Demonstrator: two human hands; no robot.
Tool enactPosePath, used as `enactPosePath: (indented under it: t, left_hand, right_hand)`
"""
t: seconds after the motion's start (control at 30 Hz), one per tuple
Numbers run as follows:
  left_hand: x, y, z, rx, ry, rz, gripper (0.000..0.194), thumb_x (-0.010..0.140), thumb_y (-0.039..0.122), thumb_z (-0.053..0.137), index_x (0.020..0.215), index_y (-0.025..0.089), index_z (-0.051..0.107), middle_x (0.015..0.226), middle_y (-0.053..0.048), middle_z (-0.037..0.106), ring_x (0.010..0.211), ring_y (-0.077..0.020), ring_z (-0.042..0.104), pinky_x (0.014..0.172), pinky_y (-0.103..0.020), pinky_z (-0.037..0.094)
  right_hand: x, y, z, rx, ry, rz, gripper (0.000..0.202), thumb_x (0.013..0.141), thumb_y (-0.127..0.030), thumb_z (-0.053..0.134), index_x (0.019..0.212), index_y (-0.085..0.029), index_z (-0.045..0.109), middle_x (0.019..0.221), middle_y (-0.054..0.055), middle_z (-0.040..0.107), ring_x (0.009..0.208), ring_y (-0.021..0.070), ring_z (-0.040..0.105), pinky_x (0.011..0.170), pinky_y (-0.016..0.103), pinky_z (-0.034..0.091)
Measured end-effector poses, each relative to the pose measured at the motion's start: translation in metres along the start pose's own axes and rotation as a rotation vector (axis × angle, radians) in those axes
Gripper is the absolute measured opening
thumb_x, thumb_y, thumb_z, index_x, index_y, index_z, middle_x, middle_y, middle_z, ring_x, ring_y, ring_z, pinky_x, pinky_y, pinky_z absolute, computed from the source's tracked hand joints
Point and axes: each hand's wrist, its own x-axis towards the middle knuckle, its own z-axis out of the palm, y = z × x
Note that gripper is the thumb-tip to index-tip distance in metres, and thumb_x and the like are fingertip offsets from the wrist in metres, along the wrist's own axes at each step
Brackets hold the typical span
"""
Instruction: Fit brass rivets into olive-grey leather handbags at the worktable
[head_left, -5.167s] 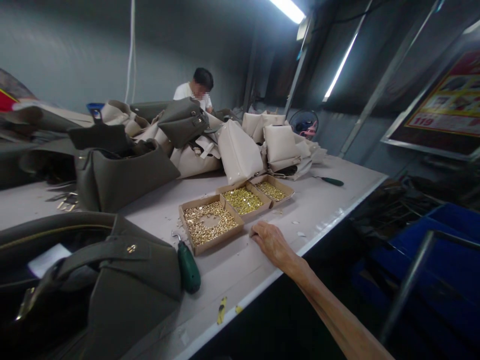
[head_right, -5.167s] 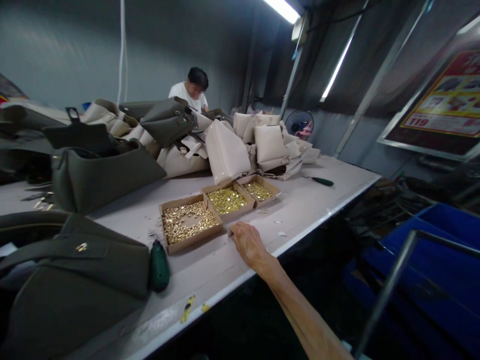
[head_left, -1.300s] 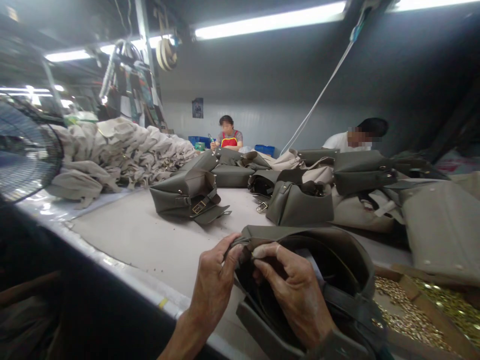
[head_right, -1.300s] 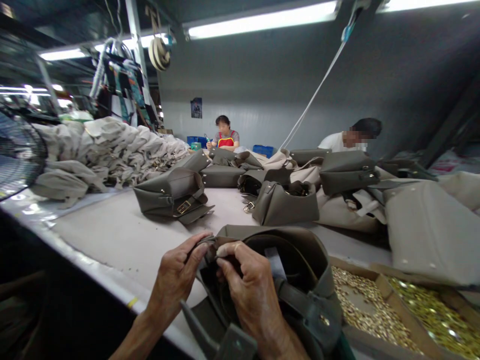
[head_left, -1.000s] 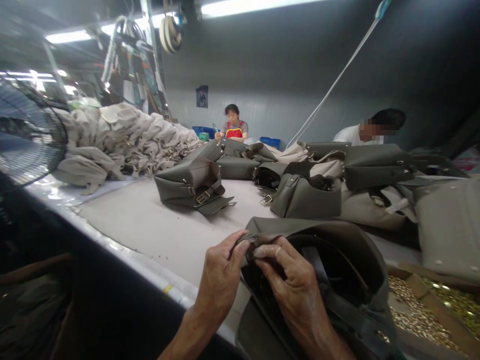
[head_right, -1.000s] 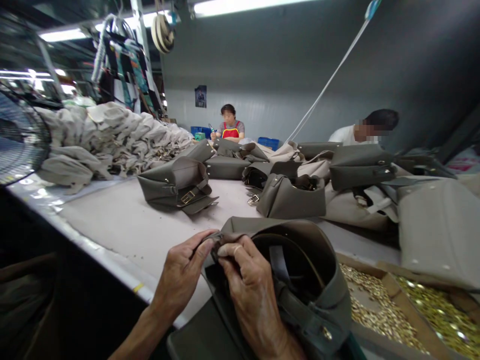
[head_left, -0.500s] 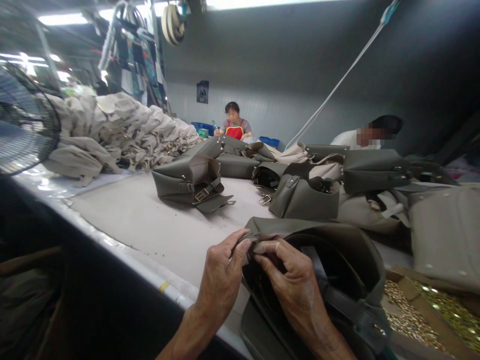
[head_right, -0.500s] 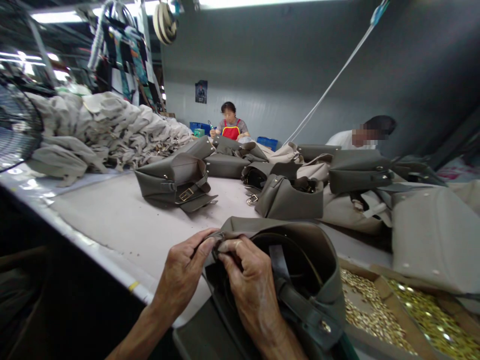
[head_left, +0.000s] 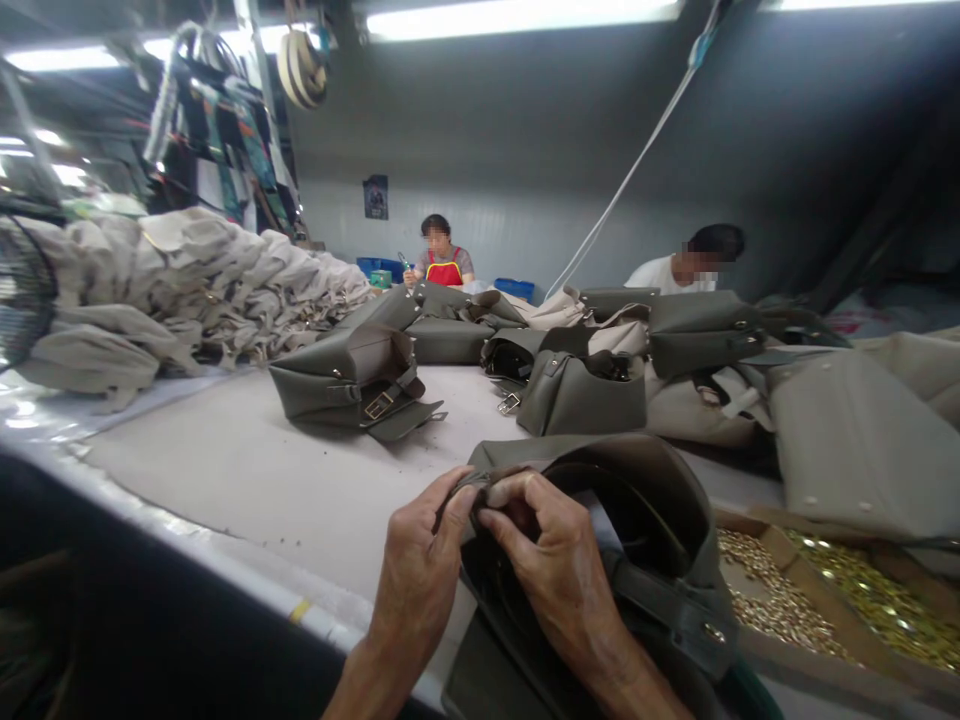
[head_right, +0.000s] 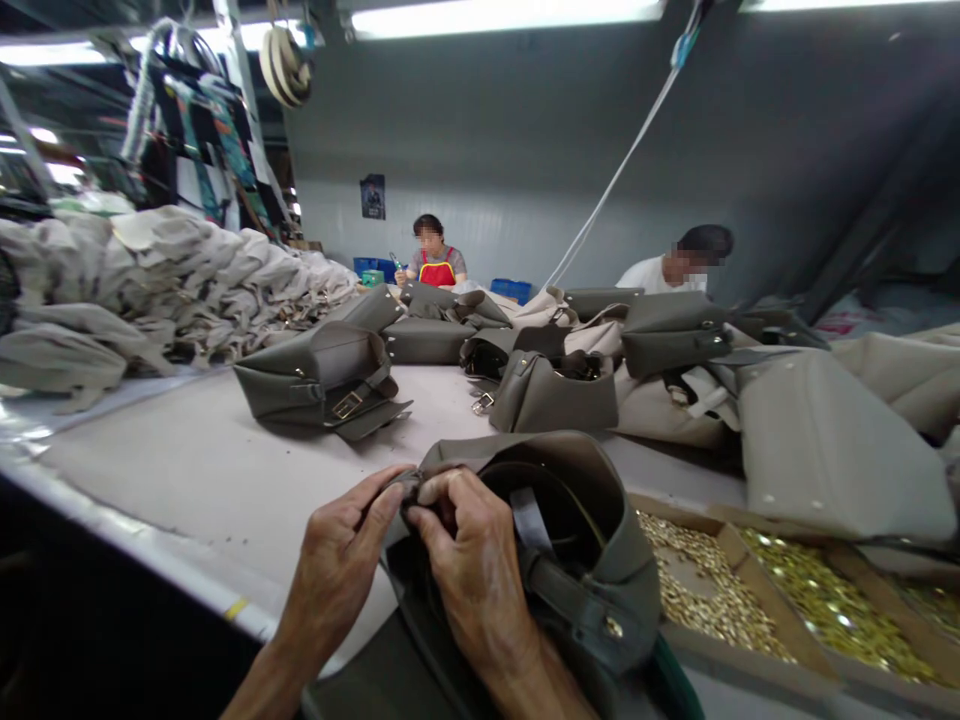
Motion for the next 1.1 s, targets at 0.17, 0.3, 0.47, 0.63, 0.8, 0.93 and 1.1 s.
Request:
enactPosePath:
  t: [0.17, 0.3, 0.47, 0.63, 0.8, 0.93, 1.1]
  left_hand:
    - [0.002, 0.001, 0.002, 0.047, 0.011, 0.006, 0.033, 0.089, 0.042, 0.05, 0.108, 0.021, 0.066, 0.111, -0.002, 0.069, 0.103, -0.017, 0.062, 0.091, -0.021, 0.047]
    - [0.002, 0.001, 0.003, 0.089, 0.028, 0.0, 0.037, 0.086, 0.047, 0.051, 0.107, 0.021, 0.067, 0.109, -0.002, 0.069, 0.102, -0.0191, 0.063, 0.092, -0.025, 0.048]
    - [0.004, -0.002, 0.005, 0.13, 0.054, -0.012, 0.04, 0.083, 0.051, 0.054, 0.107, 0.021, 0.068, 0.111, -0.002, 0.069, 0.107, -0.0225, 0.061, 0.094, -0.029, 0.048]
    - [0.003, -0.004, 0.006, 0.184, 0.056, 0.035, 0.039, 0.083, 0.05, 0.054, 0.106, 0.022, 0.068, 0.11, -0.002, 0.069, 0.106, -0.0202, 0.062, 0.091, -0.026, 0.049]
    - [0.005, -0.002, 0.008, 0.206, 0.055, 0.086, 0.038, 0.084, 0.049, 0.053, 0.105, 0.022, 0.068, 0.108, -0.001, 0.07, 0.102, -0.0177, 0.063, 0.089, -0.021, 0.05]
    - [0.006, -0.003, 0.009, 0.269, 0.085, 0.105, 0.042, 0.083, 0.051, 0.051, 0.108, 0.021, 0.067, 0.109, -0.002, 0.07, 0.1, -0.0186, 0.064, 0.091, -0.024, 0.05]
    - [0.001, -0.003, 0.007, 0.34, 0.059, 0.135, 0.05, 0.079, 0.055, 0.052, 0.112, 0.02, 0.064, 0.112, -0.004, 0.068, 0.104, -0.0223, 0.063, 0.091, -0.029, 0.05]
  right_hand:
    - [0.001, 0.0, 0.0, 0.011, -0.008, 0.085, 0.017, 0.074, -0.009, 0.063, 0.066, -0.018, 0.051, 0.071, -0.003, 0.057, 0.065, 0.0113, 0.05, 0.062, 0.023, 0.037]
    - [0.002, 0.0, -0.002, 0.022, -0.011, 0.151, 0.02, 0.072, -0.008, 0.065, 0.065, -0.017, 0.049, 0.069, -0.004, 0.054, 0.065, 0.0106, 0.048, 0.062, 0.023, 0.034]
    - [0.005, 0.004, -0.006, 0.054, -0.023, 0.207, 0.019, 0.072, -0.01, 0.066, 0.066, -0.017, 0.05, 0.064, -0.006, 0.051, 0.061, 0.0089, 0.046, 0.06, 0.021, 0.033]
    - [0.012, 0.011, -0.011, 0.095, -0.082, 0.275, 0.018, 0.071, -0.015, 0.068, 0.066, -0.017, 0.052, 0.059, -0.007, 0.048, 0.057, 0.0083, 0.045, 0.055, 0.021, 0.031]
    - [0.015, 0.015, -0.01, 0.044, -0.082, 0.236, 0.022, 0.072, -0.015, 0.069, 0.064, -0.017, 0.049, 0.057, -0.007, 0.046, 0.055, 0.008, 0.043, 0.053, 0.021, 0.029]
    - [0.01, 0.016, -0.003, -0.012, 0.005, 0.148, 0.023, 0.075, -0.015, 0.067, 0.067, -0.018, 0.046, 0.061, -0.007, 0.048, 0.057, 0.0084, 0.044, 0.054, 0.021, 0.029]
    - [0.007, 0.02, -0.006, 0.019, -0.002, 0.168, 0.02, 0.074, -0.013, 0.066, 0.068, -0.018, 0.047, 0.062, -0.007, 0.049, 0.058, 0.0083, 0.045, 0.055, 0.02, 0.031]
